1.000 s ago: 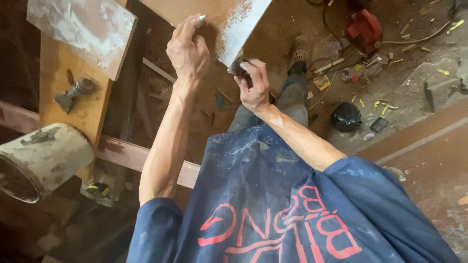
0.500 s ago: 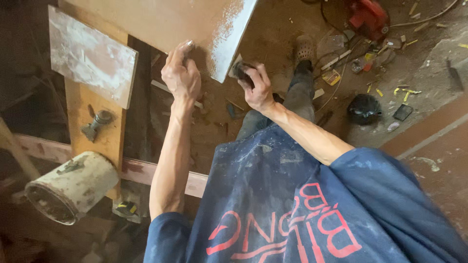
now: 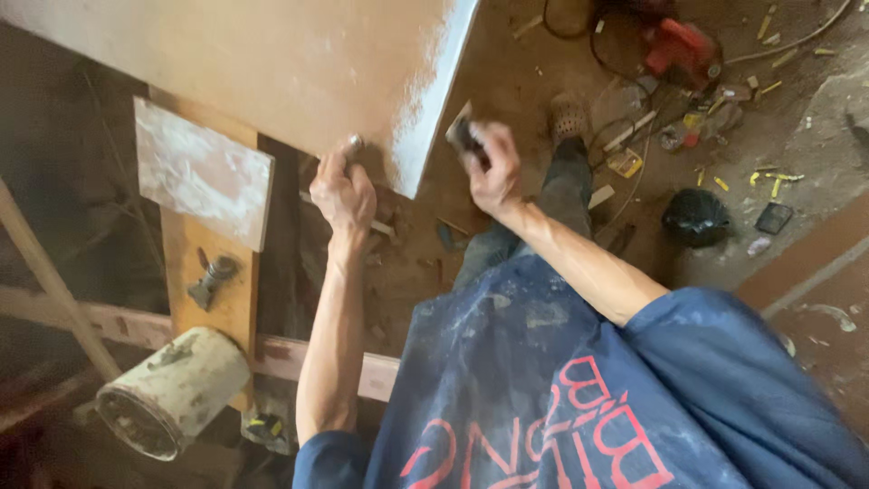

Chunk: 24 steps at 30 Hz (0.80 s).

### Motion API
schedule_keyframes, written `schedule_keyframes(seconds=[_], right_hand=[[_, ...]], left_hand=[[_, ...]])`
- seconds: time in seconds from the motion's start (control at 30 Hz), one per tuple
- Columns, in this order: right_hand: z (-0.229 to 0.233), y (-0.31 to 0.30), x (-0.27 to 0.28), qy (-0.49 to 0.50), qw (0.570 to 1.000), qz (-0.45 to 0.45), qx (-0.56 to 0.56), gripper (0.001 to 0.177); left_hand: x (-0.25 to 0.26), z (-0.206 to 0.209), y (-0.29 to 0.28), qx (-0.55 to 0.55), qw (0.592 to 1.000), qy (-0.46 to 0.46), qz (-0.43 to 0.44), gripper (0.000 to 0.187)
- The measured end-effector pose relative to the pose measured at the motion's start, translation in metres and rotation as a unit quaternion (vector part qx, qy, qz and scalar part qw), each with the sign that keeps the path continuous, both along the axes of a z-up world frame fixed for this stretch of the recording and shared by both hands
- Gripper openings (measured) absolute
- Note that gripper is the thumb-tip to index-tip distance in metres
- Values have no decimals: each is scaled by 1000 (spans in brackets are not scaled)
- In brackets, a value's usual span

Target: The person uses a putty knife to spread a white paste along the edges and corners of a wooden board. They repeatedly apply and smooth the material, working along the perimeter and into the corners of the board.

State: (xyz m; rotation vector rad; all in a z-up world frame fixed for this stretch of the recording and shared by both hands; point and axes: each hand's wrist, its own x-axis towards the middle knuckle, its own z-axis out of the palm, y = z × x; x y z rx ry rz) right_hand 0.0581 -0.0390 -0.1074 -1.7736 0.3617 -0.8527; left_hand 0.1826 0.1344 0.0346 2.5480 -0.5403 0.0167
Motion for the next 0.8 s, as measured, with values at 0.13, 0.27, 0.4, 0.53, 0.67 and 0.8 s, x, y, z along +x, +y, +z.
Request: schedule_keyframes(seconds=[0.13,0.27,0.4,0.53,0.67,0.8], right_hand=[[-2,-42,39,20,1000,-1,6,45],[16,-33,35,105,993,27,36,36],[32,-23,6,117,989,68,62,38],[11,-69,48,152,973,12,174,18],[-7,-88,93,26,993,-44,110,28],[9,-54,55,115,984,28,134,18]], left_hand=[[-4,-3,-1,-21,1000,-17,6,34],[-3,1,-5,-11,1000,-12,16,32],[-4,7,-7,12,999,13,38,34],[-6,7,-8,-7,999,6,34,34],[-6,6,-8,0,999,9,38,35],[-4,6,-10,5,999,11,44,36]])
